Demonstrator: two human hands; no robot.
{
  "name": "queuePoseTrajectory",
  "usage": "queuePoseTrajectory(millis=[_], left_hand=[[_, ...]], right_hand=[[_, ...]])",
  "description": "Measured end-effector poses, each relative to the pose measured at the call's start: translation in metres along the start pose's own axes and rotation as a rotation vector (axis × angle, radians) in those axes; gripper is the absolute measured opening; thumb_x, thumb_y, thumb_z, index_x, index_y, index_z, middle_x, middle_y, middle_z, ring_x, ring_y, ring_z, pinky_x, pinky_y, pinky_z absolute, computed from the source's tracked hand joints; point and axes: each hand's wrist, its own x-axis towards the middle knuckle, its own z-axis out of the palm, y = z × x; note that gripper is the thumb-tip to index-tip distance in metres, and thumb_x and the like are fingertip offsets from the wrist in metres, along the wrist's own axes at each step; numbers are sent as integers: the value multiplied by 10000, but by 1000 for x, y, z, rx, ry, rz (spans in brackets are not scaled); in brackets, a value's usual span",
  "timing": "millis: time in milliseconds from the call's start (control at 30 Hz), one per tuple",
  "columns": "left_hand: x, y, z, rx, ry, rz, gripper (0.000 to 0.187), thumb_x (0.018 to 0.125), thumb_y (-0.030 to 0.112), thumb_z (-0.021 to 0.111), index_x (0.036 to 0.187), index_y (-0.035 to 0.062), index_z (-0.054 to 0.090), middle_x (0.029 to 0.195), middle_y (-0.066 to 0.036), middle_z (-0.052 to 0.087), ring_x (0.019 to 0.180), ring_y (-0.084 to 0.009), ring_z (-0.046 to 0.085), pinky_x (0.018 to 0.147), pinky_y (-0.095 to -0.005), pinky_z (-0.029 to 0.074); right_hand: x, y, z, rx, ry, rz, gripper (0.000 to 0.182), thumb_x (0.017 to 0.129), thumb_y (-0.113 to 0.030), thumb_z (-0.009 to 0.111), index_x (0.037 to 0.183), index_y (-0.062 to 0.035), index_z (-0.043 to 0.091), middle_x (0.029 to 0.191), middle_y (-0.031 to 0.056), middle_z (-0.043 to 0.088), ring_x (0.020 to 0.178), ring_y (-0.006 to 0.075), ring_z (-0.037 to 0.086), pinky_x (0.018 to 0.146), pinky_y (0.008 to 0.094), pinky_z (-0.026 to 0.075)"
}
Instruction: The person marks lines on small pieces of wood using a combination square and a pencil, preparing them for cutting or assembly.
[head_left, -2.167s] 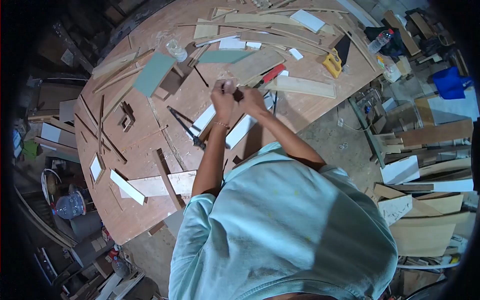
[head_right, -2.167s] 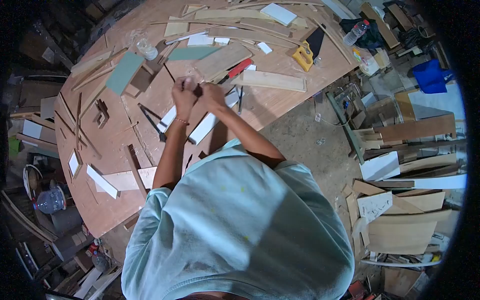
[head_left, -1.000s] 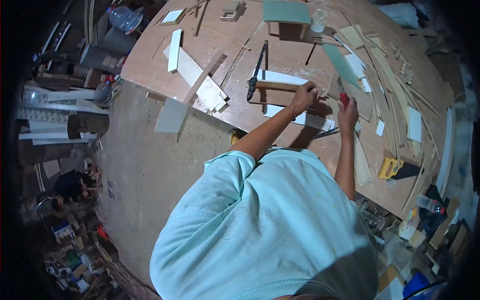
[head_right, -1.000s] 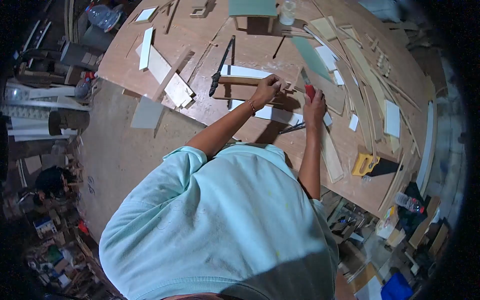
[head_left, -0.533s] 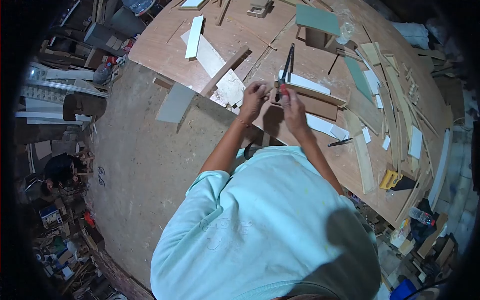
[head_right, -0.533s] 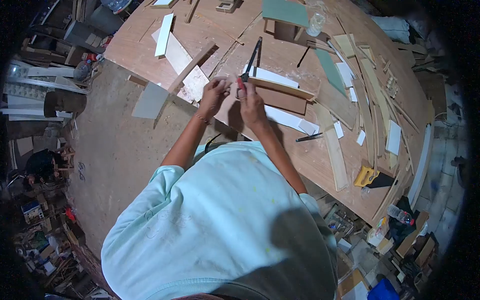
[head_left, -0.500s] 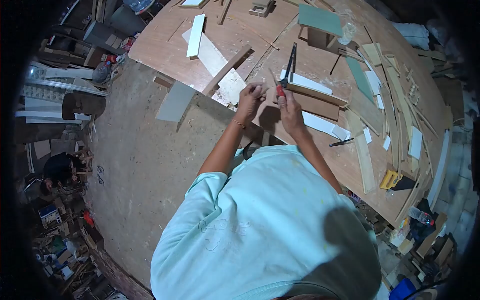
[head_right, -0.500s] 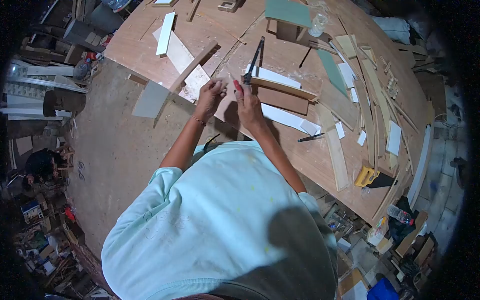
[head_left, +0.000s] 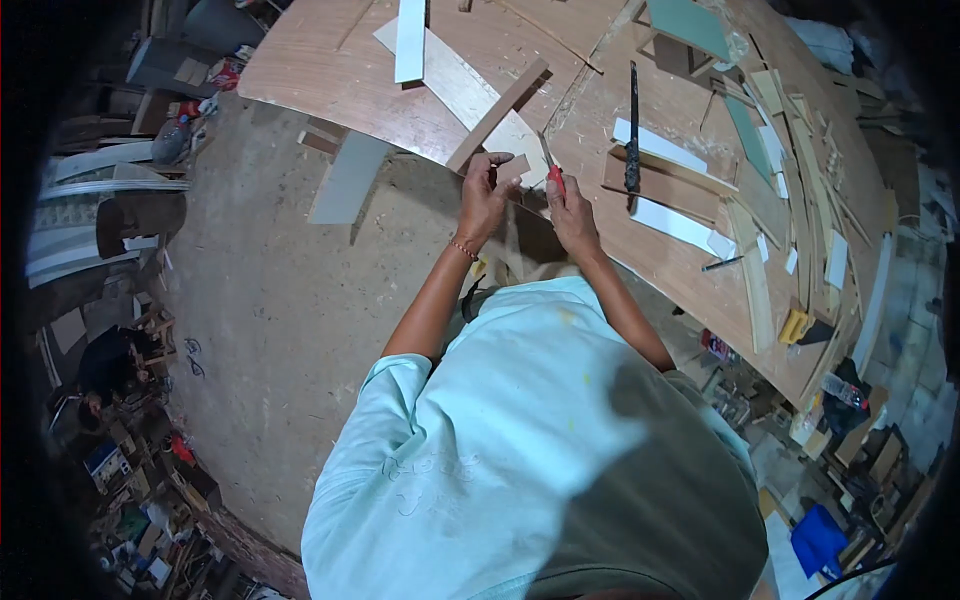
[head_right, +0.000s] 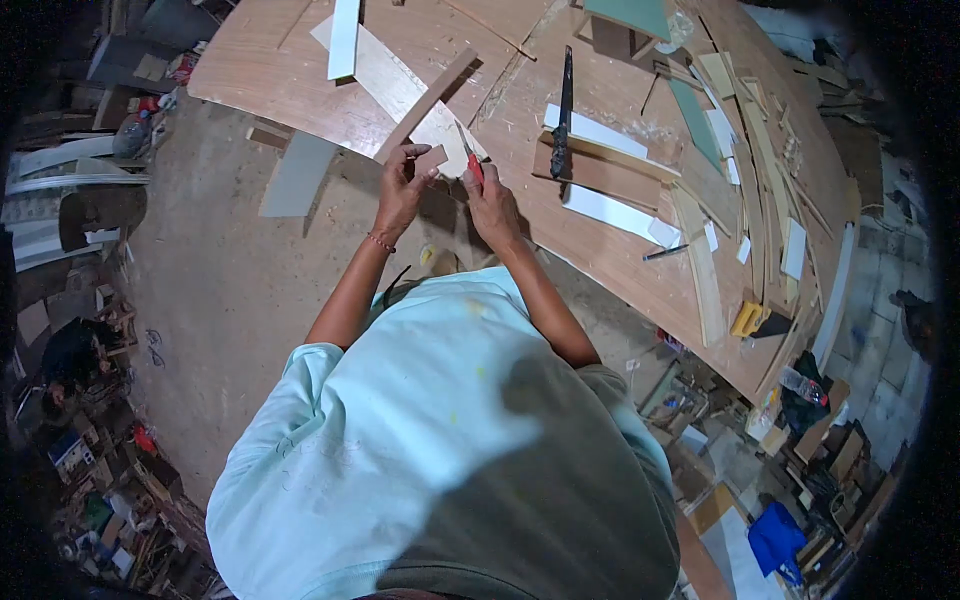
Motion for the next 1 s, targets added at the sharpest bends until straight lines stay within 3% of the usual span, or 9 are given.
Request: queuePoseTrajectory(millis=[67,133,233,433,633,900,1000], left_hand=[[-3,-5,4,99,19,44,268,683,33,599,936,-12,522,826,-69,499,758,-146,504,657,-265,410],[-3,-6,10,249,84,119,232,684,40,584,908,-4,540,780,-104,482,727,-205,507,639,-297,407],[1,-6,19,441,121,152,226,704,66,567,919,1,539,812,-135,497,754,-264,509,656,-320,412],[17,-21,33,726,254,188,180,740,113,559,883,5,571,802,-128,533,791,-278,508,688,-336,407],[21,-16,46,969,273,249,157,707,113,563,845,43,590,824,-90,515,793,-239,477,697,-338,357],[27,-13,35,1126,106,243,190,695,80,547,880,71,594,806,-70,528,775,-228,488,666,-327,366],[29,-6,34,1193,11,252,185,697,87,532,874,57,578,817,-83,524,792,-232,491,717,-336,360]], right_hand=[[-4,1,0,-28,-8,21,420,865,-421,331,1002,-40,443,605,120,528,551,239,542,504,360,410],[-4,1,-2,14,-74,91,377,862,-382,338,957,-27,419,680,252,541,698,435,523,591,488,382],[4,0,-9,-119,-127,91,360,865,-353,335,950,-15,424,697,258,542,707,429,527,603,486,390],[17,4,-13,-277,-211,95,380,863,-334,335,909,33,423,732,275,544,727,422,535,646,482,405],[28,0,-16,-313,-243,109,370,869,-311,338,870,53,404,724,296,533,710,418,538,622,462,413],[37,-9,-30,-274,-394,155,368,857,-315,366,920,48,377,776,295,526,736,435,529,647,469,413],[35,-8,-34,-250,-394,141,361,854,-312,372,916,43,378,763,289,529,733,432,529,648,472,411]])
